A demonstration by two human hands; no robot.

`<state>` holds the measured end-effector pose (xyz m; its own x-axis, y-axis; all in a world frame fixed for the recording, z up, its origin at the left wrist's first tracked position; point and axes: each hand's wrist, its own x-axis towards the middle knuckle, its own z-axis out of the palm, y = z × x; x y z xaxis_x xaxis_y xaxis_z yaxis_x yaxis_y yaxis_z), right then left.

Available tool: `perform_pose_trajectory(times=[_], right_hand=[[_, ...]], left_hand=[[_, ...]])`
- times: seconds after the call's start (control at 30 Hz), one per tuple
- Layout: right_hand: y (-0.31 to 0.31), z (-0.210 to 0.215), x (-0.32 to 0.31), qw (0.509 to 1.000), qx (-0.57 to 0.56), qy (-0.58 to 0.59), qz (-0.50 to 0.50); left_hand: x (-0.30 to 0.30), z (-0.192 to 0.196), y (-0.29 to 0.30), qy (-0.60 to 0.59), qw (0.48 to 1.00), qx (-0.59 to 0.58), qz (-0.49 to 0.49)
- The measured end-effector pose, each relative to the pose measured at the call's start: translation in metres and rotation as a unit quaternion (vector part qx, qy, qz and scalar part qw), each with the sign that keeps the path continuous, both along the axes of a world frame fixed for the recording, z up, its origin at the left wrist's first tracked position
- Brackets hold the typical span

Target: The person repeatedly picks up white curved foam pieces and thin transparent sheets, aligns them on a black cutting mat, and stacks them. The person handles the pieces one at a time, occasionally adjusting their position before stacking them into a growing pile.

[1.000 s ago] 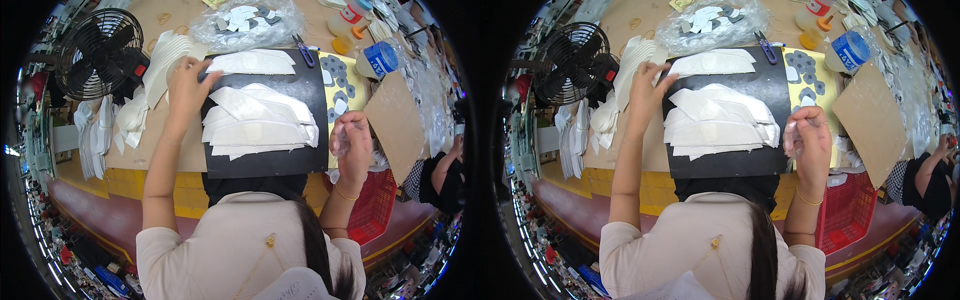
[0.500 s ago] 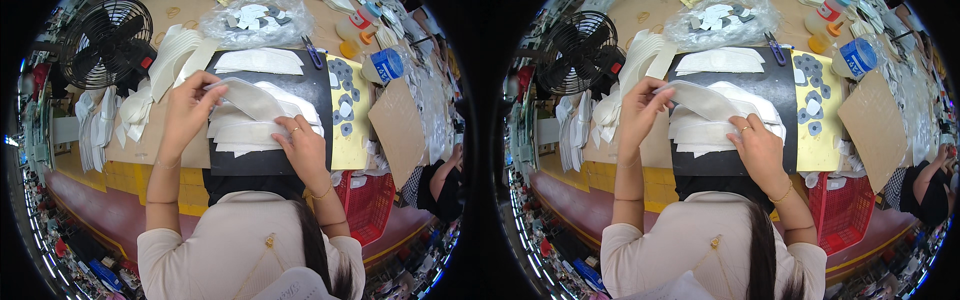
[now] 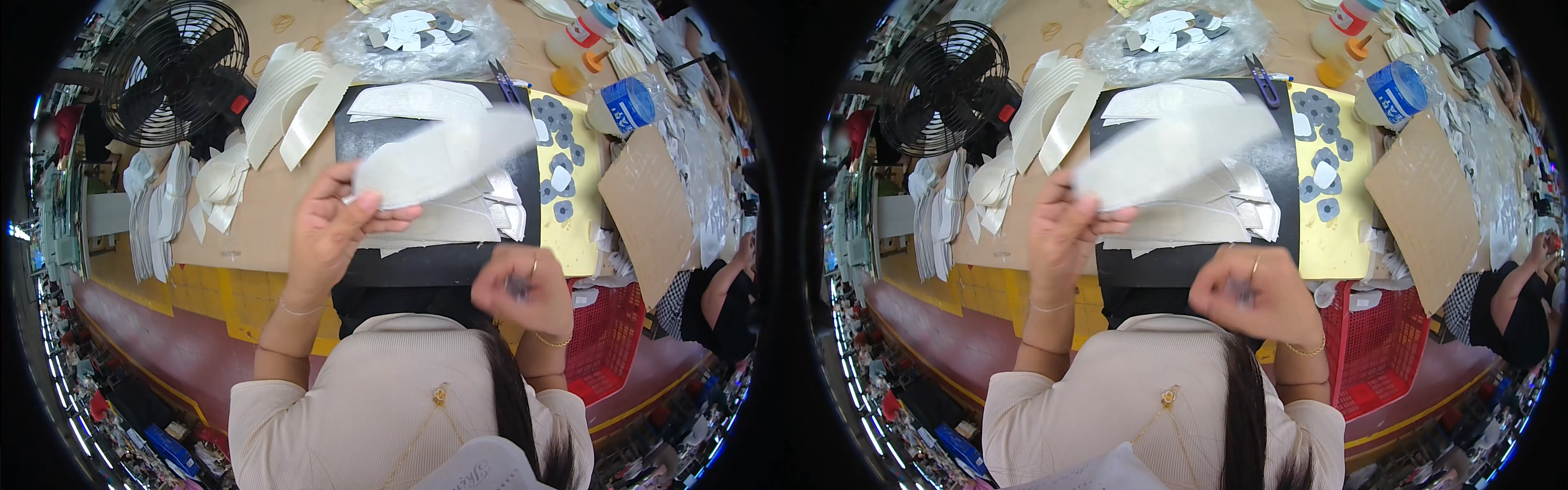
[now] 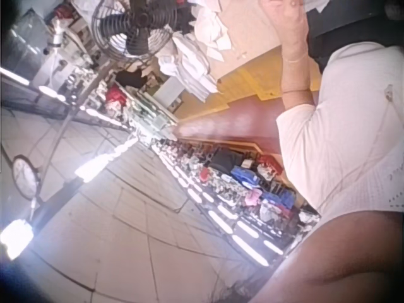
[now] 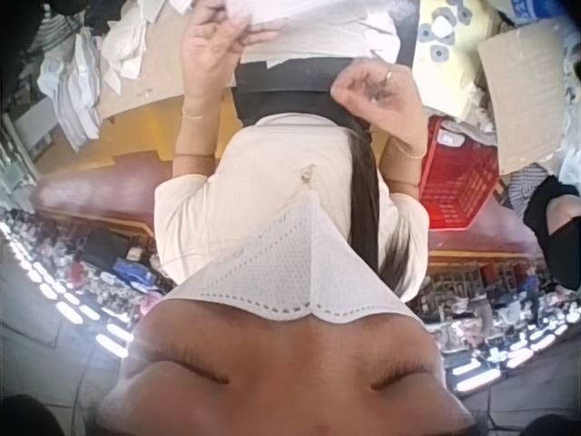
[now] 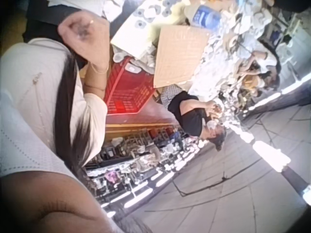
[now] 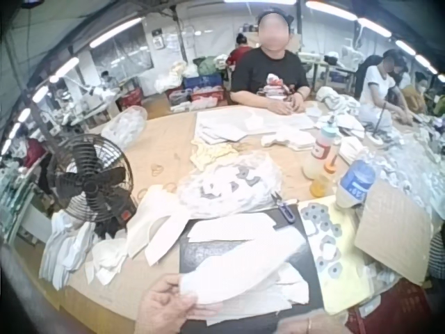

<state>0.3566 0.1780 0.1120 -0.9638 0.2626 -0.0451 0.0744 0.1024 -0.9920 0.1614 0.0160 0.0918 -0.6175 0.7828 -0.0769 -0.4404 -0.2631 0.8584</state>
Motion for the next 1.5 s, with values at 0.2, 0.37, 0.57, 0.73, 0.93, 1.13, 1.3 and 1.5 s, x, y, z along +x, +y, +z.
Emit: perform_pose_trajectory(times=[0.2,0.37,0.57,0.73,0.93,1.13,1.3,1.5], right_hand=[[-0.026,-0.049,-0.044,0.990,0.118,0.054,-0.056],[-0.044,-0.073,-0.070,0.982,-0.081,-0.027,-0.170],[-0.042,-0.065,-0.067,0.978,-0.114,-0.063,-0.163],[-0.037,-0.064,-0.064,0.978,-0.134,-0.062,-0.145],[-0.033,-0.064,-0.063,0.976,-0.184,-0.057,-0.106],[-0.036,-0.061,-0.063,0.970,-0.194,-0.081,-0.125],[-0.034,-0.065,-0.062,0.977,-0.162,-0.066,-0.119],[-0.031,-0.063,-0.060,0.971,-0.208,-0.068,-0.098]], left_hand=[[0.019,-0.053,-0.011,0.034,0.976,-0.215,0.007],[0.029,-0.045,-0.016,0.275,0.931,-0.237,0.029],[0.028,-0.047,-0.015,0.539,0.816,-0.201,0.057],[0.027,-0.047,-0.012,0.604,0.773,-0.178,0.074],[0.027,-0.043,-0.018,0.414,0.888,-0.197,0.022],[0.028,-0.040,-0.016,0.494,0.845,-0.200,0.032],[0.026,-0.045,-0.015,0.573,0.799,-0.176,0.038],[0.027,-0.043,-0.022,0.325,0.921,-0.216,-0.020]])
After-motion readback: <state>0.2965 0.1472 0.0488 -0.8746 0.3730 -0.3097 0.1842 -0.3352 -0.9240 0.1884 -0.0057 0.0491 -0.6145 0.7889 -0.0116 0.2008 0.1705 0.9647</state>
